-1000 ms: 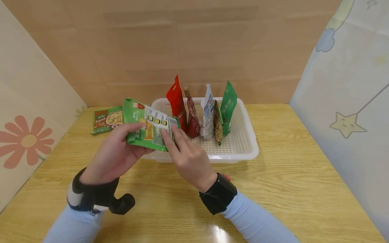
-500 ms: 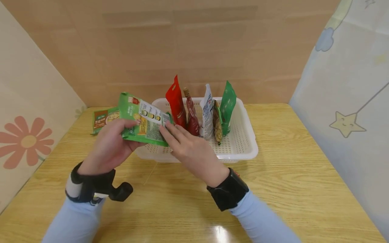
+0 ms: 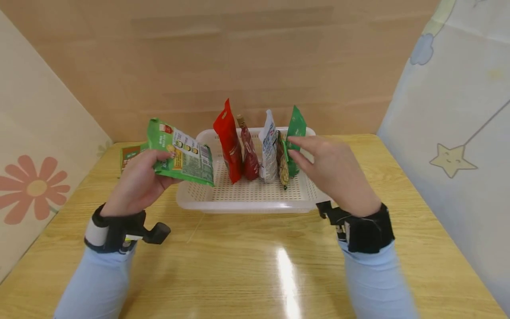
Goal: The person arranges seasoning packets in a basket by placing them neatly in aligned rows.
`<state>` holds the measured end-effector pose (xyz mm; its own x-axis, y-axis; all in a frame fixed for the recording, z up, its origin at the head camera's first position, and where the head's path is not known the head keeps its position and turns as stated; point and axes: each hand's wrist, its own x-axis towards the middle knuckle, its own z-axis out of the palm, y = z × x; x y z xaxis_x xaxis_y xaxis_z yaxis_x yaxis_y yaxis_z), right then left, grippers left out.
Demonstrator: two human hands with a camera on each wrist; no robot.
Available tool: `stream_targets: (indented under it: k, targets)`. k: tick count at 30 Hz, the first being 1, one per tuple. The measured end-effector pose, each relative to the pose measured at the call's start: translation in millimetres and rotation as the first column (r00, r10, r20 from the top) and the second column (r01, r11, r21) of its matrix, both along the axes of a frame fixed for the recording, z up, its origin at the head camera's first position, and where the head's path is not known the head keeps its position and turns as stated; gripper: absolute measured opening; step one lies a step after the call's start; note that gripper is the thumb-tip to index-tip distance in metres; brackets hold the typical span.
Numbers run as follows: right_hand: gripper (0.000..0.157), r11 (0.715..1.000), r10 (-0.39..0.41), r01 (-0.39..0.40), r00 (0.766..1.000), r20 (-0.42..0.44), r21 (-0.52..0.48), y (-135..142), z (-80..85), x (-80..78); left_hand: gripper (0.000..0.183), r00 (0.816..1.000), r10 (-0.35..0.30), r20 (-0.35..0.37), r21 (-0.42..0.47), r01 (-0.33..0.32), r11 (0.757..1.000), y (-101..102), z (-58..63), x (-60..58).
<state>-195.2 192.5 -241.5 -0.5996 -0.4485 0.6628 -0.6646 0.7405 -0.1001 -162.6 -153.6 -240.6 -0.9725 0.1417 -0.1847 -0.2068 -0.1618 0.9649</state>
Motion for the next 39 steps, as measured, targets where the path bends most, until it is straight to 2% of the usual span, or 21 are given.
stream_targets:
  k: [2,3,5,6,7,9,12,13,15,16,18,22,29,34,39]
  targets:
    - [0.029,0.996,-0.075,0.079,0.992,0.101,-0.035,18.3,0.2,-7.2,0.066,1.0,0.001,0.001,-0.011,-0.001,1.0,-1.4,-2.6,-4.0]
    - [0.03,0.992,-0.111,0.12,0.98,0.167,-0.045,27.2,-0.9,-11.4,0.067,1.0,0.002,0.0,-0.015,-0.002,1.0,-2.2,-4.1,-6.1]
    - [0.037,0.979,-0.177,0.201,0.934,0.311,-0.045,43.8,-4.7,-20.7,0.067,1.0,0.0,-0.001,-0.024,0.0,1.0,-4.2,-7.2,-10.4]
    - [0.044,0.971,-0.208,0.237,0.899,0.386,-0.027,51.0,-7.5,-25.6,0.066,1.0,-0.005,-0.001,-0.032,0.005,0.999,-5.2,-8.4,-12.7]
    - [0.052,0.965,-0.232,0.264,0.853,0.467,-0.003,57.7,-10.5,-30.2,0.066,1.0,-0.008,-0.003,-0.041,0.008,0.999,-6.2,-9.7,-15.1]
    - [0.067,0.957,-0.253,0.288,0.75,0.611,0.042,68.9,-17.8,-40.0,0.066,1.0,-0.02,-0.005,-0.073,0.02,0.997,-7.7,-10.8,-20.7]
    - [0.08,0.959,-0.219,0.28,0.605,0.765,0.052,78.4,-30.9,-53.0,0.066,0.999,-0.049,0.002,-0.132,0.049,0.99,-6.4,-9.1,-31.7]
    - [0.081,0.961,-0.189,0.276,0.571,0.799,0.031,80.3,-35.2,-56.4,0.066,0.998,-0.058,0.007,-0.151,0.059,0.987,-4.8,-8.0,-35.9]
    - [0.079,0.961,-0.125,0.275,0.533,0.837,-0.032,81.2,-42.3,-60.9,0.065,0.997,-0.069,0.016,-0.193,0.071,0.979,-0.1,-5.7,-44.8]
    - [0.078,0.96,-0.096,0.273,0.52,0.849,-0.059,80.9,-45.2,-62.5,0.065,0.997,-0.071,0.021,-0.214,0.074,0.974,2.6,-4.7,-49.4]
    - [0.076,0.958,-0.062,0.272,0.51,0.858,-0.092,79.9,-49.3,-64.3,0.065,0.997,-0.076,0.029,-0.253,0.081,0.964,7.2,-3.8,-58.5]
    - [0.073,0.956,-0.042,0.271,0.495,0.868,-0.108,78.3,-52.6,-66.3,0.065,0.996,-0.074,0.056,-0.346,0.089,0.934,14.6,-6.7,-75.6]
    - [0.074,0.964,-0.037,0.249,0.483,0.875,-0.096,77.7,-55.2,-67.5,0.063,0.981,-0.12,0.149,-0.391,0.17,0.904,25.2,-17.1,-99.9]
    - [0.073,0.967,-0.049,0.243,0.48,0.876,-0.08,77.6,-55.7,-67.4,0.06,0.981,-0.124,0.152,-0.449,0.18,0.875,35.9,-19.3,-108.6]
    - [0.073,0.969,-0.057,0.238,0.479,0.876,-0.067,78.6,-55.4,-67.2,0.052,0.98,-0.131,0.148,-0.436,0.184,0.881,44.6,-24.0,-114.5]
